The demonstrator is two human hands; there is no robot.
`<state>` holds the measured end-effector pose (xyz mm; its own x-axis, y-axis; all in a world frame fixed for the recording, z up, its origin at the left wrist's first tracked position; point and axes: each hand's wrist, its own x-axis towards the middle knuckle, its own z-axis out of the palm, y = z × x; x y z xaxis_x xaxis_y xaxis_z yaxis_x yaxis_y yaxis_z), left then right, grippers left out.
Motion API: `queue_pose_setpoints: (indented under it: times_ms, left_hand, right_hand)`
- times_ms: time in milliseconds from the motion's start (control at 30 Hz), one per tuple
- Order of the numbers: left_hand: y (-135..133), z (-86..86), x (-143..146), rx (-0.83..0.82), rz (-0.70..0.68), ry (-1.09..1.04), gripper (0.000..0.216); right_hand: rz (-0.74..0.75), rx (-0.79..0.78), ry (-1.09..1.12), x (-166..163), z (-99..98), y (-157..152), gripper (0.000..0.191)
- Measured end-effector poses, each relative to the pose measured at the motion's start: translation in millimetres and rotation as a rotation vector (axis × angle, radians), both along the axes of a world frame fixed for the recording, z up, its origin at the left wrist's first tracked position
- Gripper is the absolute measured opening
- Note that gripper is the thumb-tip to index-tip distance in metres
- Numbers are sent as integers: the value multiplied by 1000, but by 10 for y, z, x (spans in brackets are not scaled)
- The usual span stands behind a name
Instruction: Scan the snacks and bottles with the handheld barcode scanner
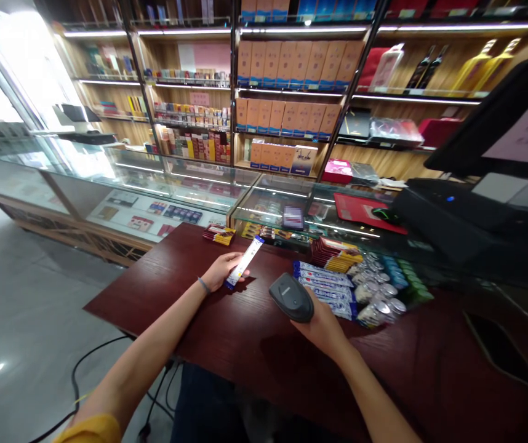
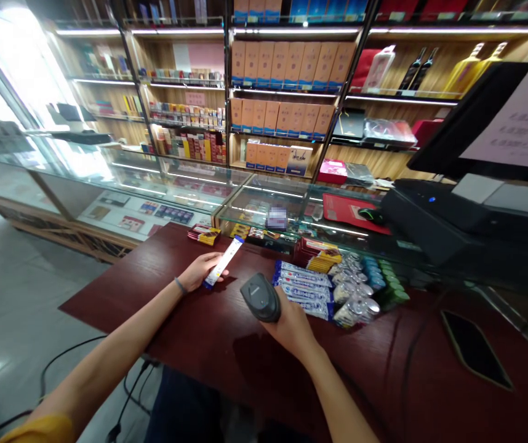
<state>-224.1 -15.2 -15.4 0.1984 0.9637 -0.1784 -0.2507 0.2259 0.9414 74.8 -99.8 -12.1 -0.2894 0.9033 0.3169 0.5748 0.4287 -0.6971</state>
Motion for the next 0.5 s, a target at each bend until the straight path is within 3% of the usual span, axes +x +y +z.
queue_pose_setpoints:
  times_ms: [300, 400, 500]
  left_hand:
    - [51, -52, -43, -32, 9, -125, 37]
    - [83, -22, -35, -1, 8, -123, 41]
    - [161, 42, 35, 89, -10, -41, 47]
  right_hand:
    - [-16, -36, 106, 76, 54, 49, 47]
    - [-107, -70, 243, 79, 107, 60, 43]
    - [-165, -1, 416, 103, 179, 78, 42]
